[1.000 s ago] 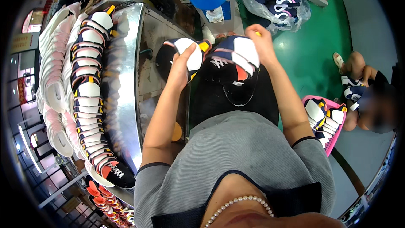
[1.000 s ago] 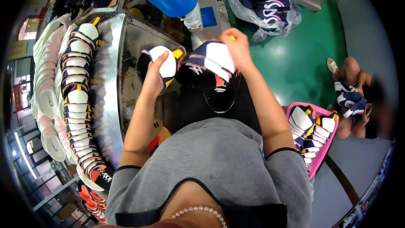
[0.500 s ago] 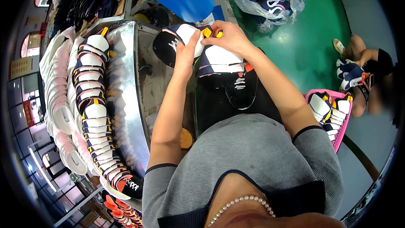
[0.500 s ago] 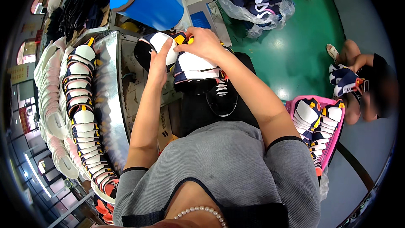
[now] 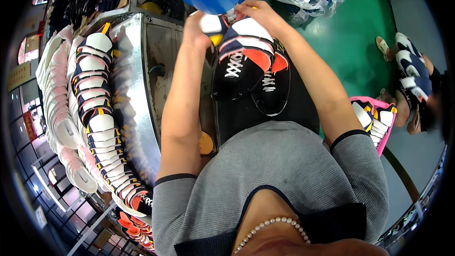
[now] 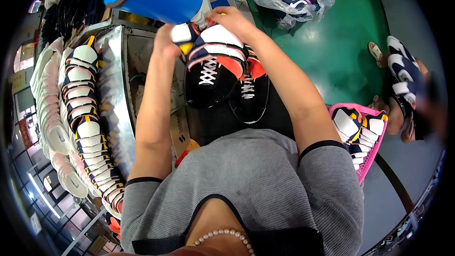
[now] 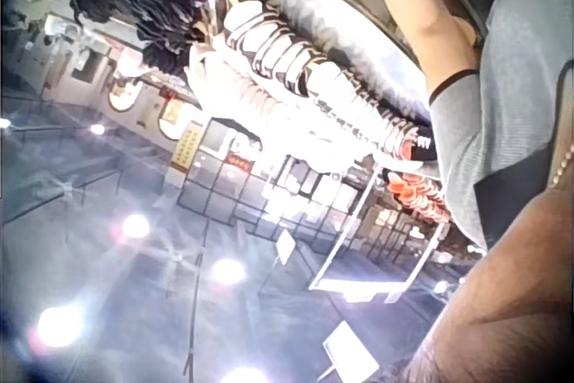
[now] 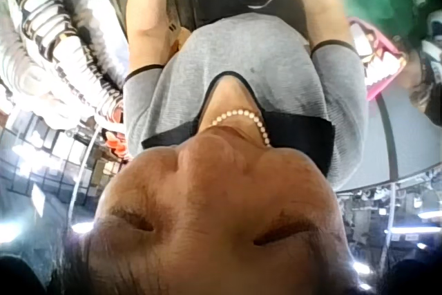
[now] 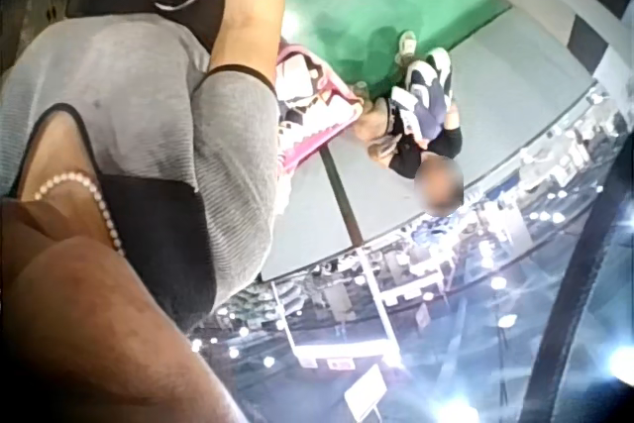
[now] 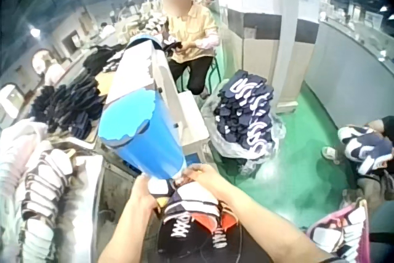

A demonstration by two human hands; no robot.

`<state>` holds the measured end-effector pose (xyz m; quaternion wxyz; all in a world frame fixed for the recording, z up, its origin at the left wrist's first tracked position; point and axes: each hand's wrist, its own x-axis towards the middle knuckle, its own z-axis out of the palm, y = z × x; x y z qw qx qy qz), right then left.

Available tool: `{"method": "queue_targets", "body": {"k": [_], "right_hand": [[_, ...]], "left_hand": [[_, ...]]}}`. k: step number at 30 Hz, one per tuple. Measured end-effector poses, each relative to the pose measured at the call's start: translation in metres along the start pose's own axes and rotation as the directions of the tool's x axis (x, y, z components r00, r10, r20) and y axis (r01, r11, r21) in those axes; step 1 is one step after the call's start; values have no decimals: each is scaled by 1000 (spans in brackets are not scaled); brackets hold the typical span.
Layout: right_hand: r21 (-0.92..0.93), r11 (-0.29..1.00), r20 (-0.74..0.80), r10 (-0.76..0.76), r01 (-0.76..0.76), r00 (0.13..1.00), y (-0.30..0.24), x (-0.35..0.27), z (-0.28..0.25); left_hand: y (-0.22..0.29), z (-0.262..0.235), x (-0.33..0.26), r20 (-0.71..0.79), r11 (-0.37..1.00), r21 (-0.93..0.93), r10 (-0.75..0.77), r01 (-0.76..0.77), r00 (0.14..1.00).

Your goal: The person sorts and stacks shoe uppers. The person picks up shoe uppers from a table and from a pink basket, groups them, and places them into organized stacks on the table.

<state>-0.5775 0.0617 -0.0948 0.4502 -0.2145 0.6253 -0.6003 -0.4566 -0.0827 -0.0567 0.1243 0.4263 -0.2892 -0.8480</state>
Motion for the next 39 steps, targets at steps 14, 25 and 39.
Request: {"method": "queue_targets", "body": {"k": [14,25,39], "right_hand": [[341,937,-175,139,-73,975,18,-75,9],[-493,855,-132,-257,162,957,-20,-71,31],[218,976,77,-2,-15,997,-3,6,4]], "left_hand": [[-101,0,-144,264,868,294,327,-399,907],[-34,-25,-90,198,623,615,471,-483,859],[-10,-9,-7,-63,997,66,48,-44,997]]}}
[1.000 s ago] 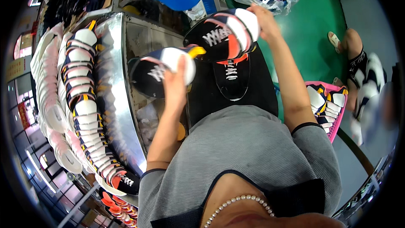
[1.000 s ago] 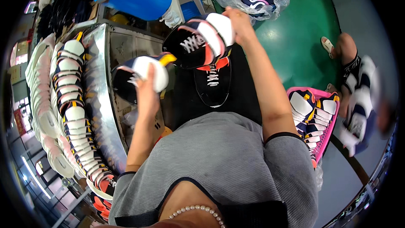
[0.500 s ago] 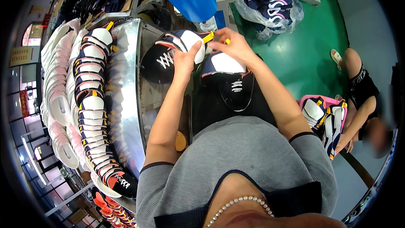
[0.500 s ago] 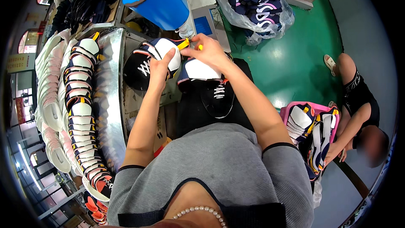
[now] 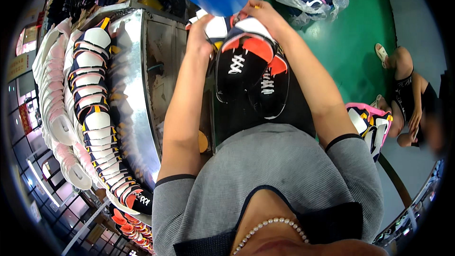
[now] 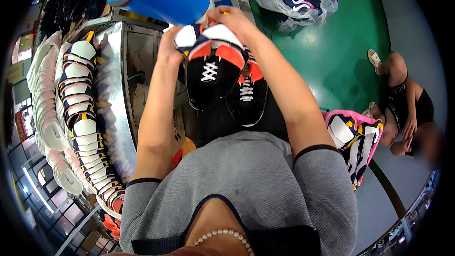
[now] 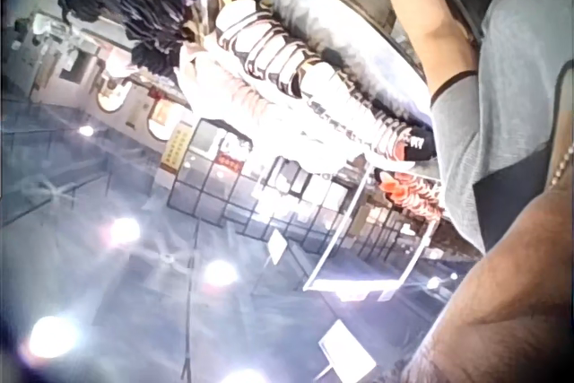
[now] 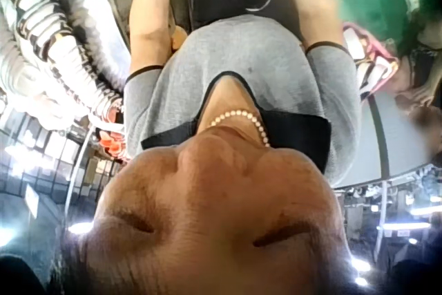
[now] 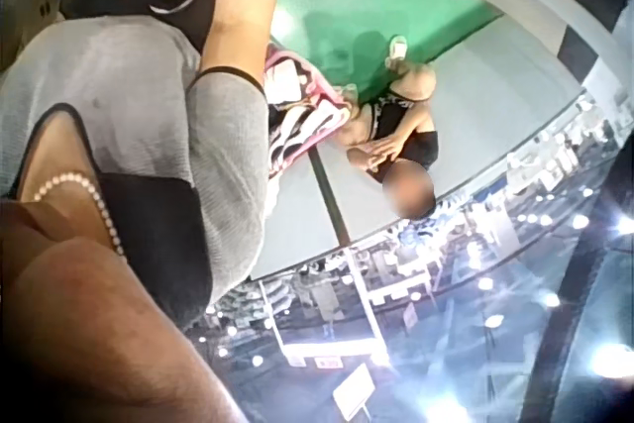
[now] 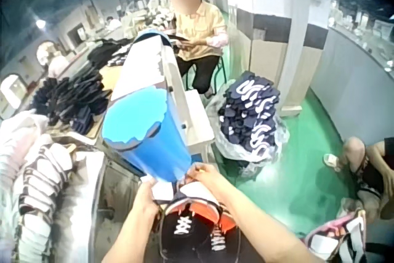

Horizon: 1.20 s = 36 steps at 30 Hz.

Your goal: The person sorts and stacks shoe uppers. The person picks up shoe uppers from a table and from a pink basket, groups them, and places them into organized stacks on the table.

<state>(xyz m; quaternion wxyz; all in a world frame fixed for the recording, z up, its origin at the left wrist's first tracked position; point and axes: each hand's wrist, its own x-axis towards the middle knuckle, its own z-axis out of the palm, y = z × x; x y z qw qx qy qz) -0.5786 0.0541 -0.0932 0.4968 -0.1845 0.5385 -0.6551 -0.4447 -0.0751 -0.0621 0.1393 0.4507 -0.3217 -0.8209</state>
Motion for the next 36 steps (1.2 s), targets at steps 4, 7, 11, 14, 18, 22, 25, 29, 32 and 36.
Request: {"method": "queue_targets", "body": {"k": [4,7,11,14,18,22,25,29,32,36], "right_hand": [[129,989,-206,93,-67,974,-5,-19,-28],[187,982,-447,60,28,892,-7,-52,-67],[258,962,-521,66,84,851,10,-61,-33],[155,988,-494,60,20,868,31,-63,52],[212,969,-366,-44,129,930,14,-72,72],[-31,974,-242,-224,223,944,21,-48,48],[164,978,-194,-97,130,976,21,-27,40],[394,913,-130,-53,101,990,20,-12,23],[434,900,-81,-6,41,997,7,-5,4],[377,916,-265,-39,141,963,27,20,24]], "left_hand": [[11,-13,-19,66,961,-276,22,-3,998],[-12,-35,-83,-53,867,154,487,-475,872],[-69,-36,-139,18,749,531,459,-397,888],[-78,-9,-134,115,838,286,452,-465,885],[-57,-6,-127,175,834,242,465,-496,868],[-32,-18,-95,152,756,357,532,-548,833],[-20,-32,-60,149,595,559,612,-577,776],[-9,-21,-32,191,729,313,580,-609,792],[-1,-15,-15,159,945,160,262,-287,952],[-18,-50,16,300,982,-167,-34,87,953]]}}
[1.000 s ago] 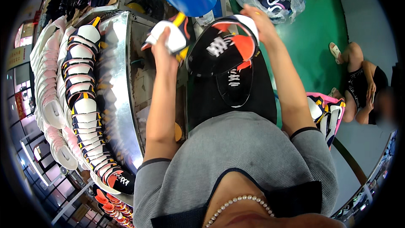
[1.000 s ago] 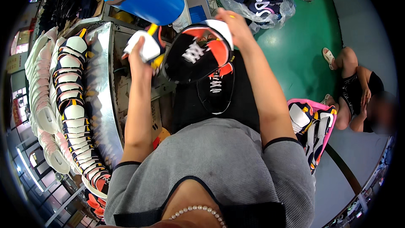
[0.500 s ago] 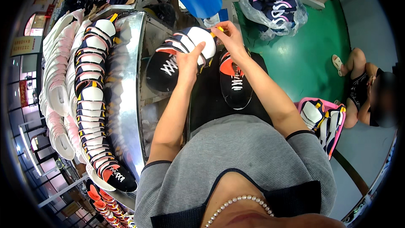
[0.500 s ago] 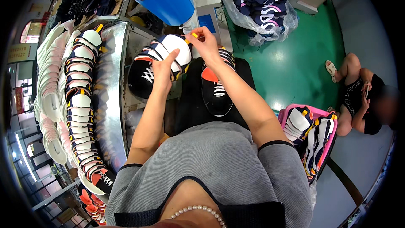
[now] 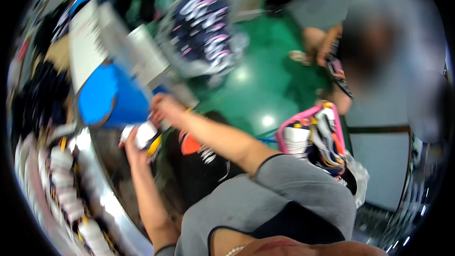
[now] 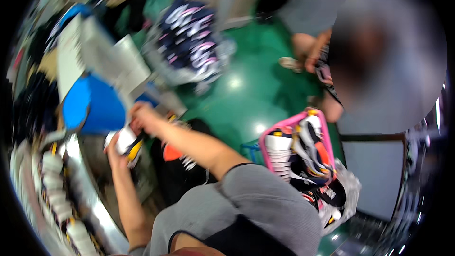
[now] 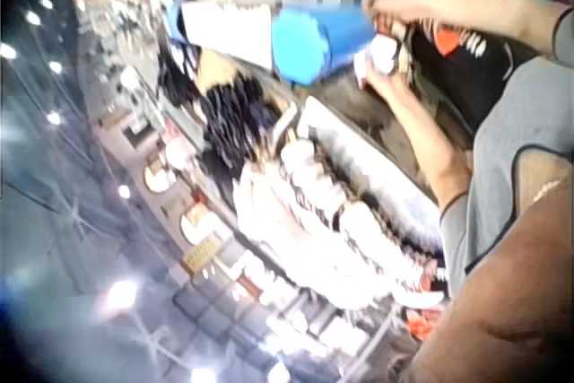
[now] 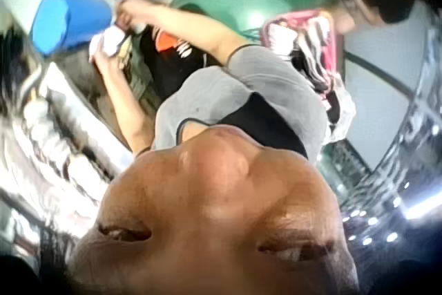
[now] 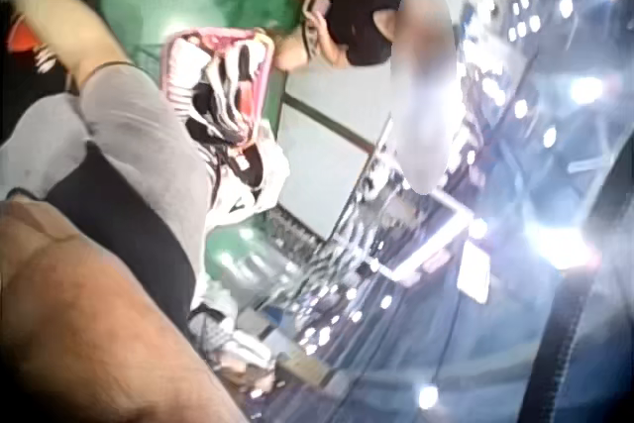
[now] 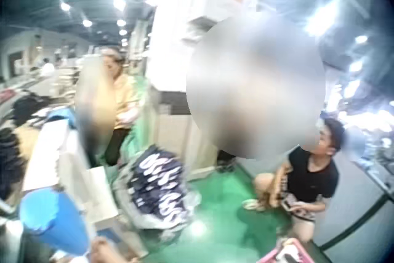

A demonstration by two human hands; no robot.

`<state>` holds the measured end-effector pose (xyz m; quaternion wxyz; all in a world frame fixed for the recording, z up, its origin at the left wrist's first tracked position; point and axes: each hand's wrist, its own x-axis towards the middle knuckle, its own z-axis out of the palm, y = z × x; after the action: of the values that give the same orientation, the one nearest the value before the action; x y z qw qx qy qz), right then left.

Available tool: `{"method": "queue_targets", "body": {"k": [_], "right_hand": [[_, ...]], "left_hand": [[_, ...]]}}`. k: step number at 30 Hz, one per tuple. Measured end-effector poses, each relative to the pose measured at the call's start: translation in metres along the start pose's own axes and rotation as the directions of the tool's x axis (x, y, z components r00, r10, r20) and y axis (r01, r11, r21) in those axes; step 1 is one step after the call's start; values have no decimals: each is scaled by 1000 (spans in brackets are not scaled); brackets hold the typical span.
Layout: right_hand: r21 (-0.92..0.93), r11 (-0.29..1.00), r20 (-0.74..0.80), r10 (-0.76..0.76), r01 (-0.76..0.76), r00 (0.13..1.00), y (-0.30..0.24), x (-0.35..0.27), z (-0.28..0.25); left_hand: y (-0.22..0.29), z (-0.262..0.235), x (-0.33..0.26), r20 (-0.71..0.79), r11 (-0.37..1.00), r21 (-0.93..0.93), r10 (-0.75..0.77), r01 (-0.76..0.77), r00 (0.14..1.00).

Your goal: The person sorts and stacks shoe uppers. The person picks up shoe uppers from a table and from a pink basket, groups them, and places them into organized stacks on the table.

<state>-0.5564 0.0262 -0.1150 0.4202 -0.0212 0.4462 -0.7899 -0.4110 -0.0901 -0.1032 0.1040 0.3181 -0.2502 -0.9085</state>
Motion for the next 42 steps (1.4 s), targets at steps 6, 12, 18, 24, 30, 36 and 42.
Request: {"method": "queue_targets", "body": {"k": [6,12,18,24,30,36,42], "right_hand": [[-414,898,62,-136,150,989,-27,-15,-49],[-962,-90,226,273,259,935,14,-85,-157],[-961,-251,90,112,116,990,88,-79,-133],[-893,-257,417,-168,369,893,56,-25,-250],[-909,-380,193,-25,169,981,24,-51,-250],[-899,-424,145,-57,107,988,26,-58,-244],[-879,-419,292,-100,226,951,16,-31,-283]], "left_hand": [[6,-30,-15,-135,997,-77,21,-31,991],[-4,8,-167,-172,964,34,267,-265,948],[-6,21,-403,-412,747,214,653,-629,635],[24,-56,-480,-500,207,805,741,-555,-449],[-61,-190,-583,-434,456,844,268,-284,-860],[-4,-222,-550,-555,683,708,379,-181,-740],[82,-382,-552,-420,392,780,906,-489,55]]}}
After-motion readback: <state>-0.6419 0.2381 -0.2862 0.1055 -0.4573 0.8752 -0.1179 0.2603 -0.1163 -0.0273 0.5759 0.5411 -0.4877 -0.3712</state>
